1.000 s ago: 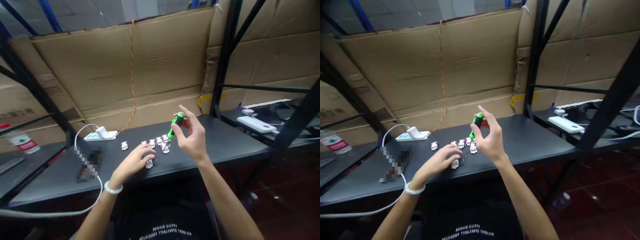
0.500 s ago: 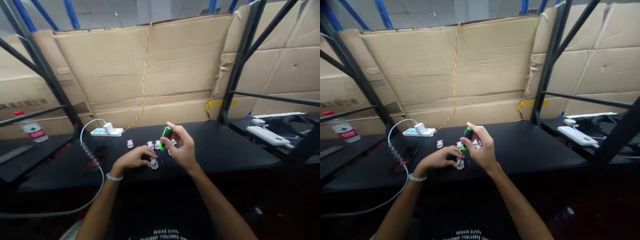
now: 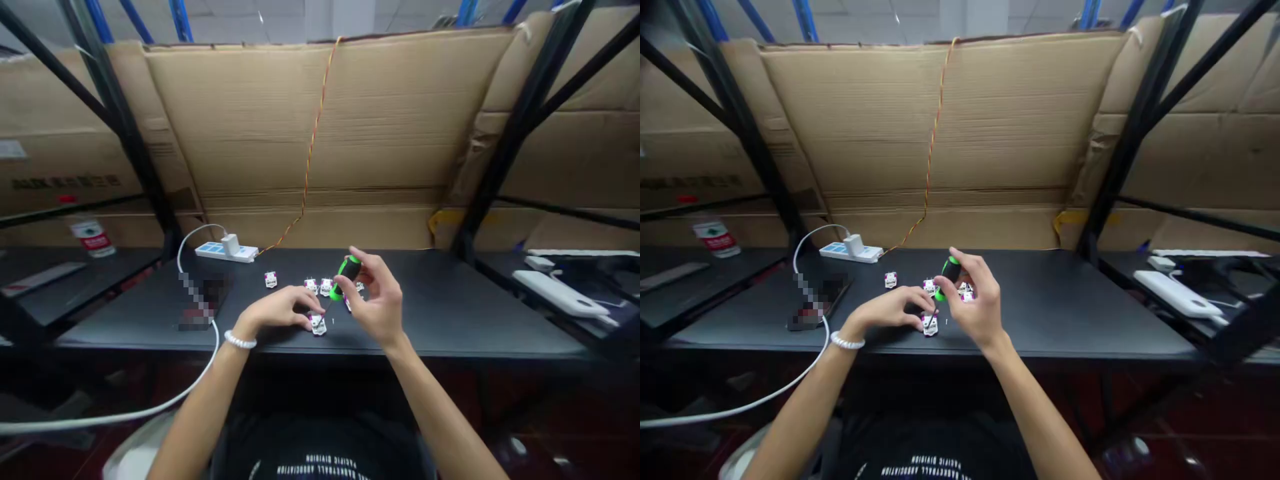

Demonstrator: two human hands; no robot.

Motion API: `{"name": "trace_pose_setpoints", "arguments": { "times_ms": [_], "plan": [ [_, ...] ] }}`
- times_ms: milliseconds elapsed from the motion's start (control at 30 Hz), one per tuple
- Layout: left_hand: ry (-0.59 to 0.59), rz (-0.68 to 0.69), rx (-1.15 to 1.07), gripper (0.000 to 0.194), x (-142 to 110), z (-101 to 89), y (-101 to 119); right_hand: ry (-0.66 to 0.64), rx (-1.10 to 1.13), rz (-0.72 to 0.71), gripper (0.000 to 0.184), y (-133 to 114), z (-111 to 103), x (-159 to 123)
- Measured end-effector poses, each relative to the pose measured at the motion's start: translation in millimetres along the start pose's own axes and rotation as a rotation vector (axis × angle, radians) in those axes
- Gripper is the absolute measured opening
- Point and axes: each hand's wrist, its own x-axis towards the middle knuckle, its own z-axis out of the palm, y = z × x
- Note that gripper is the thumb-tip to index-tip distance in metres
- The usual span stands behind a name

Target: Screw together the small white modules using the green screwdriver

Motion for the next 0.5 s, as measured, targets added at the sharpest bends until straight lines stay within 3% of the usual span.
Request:
{"name": "trace_pose_setpoints", "arguments": {
  "times_ms": [500],
  "plan": [
    [0.007, 0.025, 0.0, 0.031, 1.1, 2.5, -6.2, -0.011, -0.001, 0.011, 0.047, -0.4, -0.6, -3.7]
  ]
}}
